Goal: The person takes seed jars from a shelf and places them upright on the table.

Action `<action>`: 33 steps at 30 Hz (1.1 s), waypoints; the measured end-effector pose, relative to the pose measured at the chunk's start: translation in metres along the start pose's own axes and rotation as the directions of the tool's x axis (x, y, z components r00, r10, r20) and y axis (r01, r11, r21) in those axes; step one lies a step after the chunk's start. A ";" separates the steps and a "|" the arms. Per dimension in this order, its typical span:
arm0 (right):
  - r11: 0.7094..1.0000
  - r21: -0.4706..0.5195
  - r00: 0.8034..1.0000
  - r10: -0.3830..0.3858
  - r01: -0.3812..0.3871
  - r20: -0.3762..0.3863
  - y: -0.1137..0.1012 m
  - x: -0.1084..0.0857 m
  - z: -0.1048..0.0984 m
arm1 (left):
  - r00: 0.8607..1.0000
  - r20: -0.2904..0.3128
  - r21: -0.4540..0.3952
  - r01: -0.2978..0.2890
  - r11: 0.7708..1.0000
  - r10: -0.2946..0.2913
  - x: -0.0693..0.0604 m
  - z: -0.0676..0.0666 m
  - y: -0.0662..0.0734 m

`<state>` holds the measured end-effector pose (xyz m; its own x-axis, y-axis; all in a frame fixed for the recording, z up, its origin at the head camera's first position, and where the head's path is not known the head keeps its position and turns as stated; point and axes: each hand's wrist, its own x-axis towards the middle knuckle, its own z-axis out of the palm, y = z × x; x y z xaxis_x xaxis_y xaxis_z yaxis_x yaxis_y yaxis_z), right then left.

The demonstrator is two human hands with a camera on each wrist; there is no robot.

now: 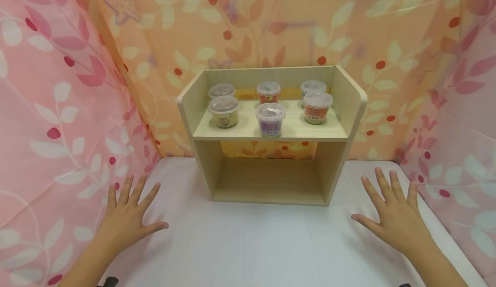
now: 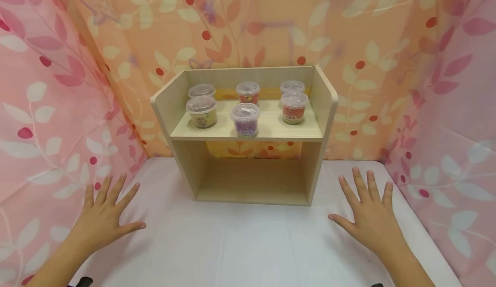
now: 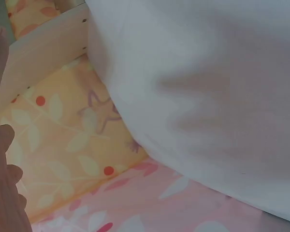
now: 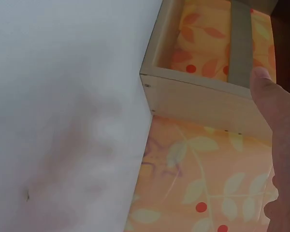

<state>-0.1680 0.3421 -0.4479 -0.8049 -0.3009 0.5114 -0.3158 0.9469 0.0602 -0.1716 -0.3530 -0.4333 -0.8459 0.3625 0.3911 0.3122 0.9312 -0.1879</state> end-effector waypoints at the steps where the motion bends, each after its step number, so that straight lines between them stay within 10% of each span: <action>1: 1.000 0.003 1.000 0.007 -0.007 0.000 -0.001 0.001 0.001 | 1.000 -0.003 0.001 0.000 1.000 0.000 0.001 0.000 0.000; 10: 0.987 0.131 0.995 0.095 -0.091 -0.019 -0.008 0.006 0.012 | 0.999 -0.042 -0.037 0.019 0.999 -0.021 0.010 -0.010 0.005; 19: 0.902 0.393 0.980 0.199 -0.179 -0.010 -0.018 0.016 0.029 | 0.987 -0.151 -0.187 0.022 0.982 -0.051 0.023 -0.024 0.016; 33: 0.693 0.646 0.934 0.345 -0.320 0.092 -0.038 0.032 0.048 | 0.905 -0.418 -0.397 -0.101 0.912 -0.081 0.066 -0.063 0.048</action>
<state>-0.2059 0.2913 -0.4750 -0.9071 0.0357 0.4194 -0.2856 0.6797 -0.6756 -0.1850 -0.2826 -0.3600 -0.6101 0.2677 0.7458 0.5419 0.8276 0.1463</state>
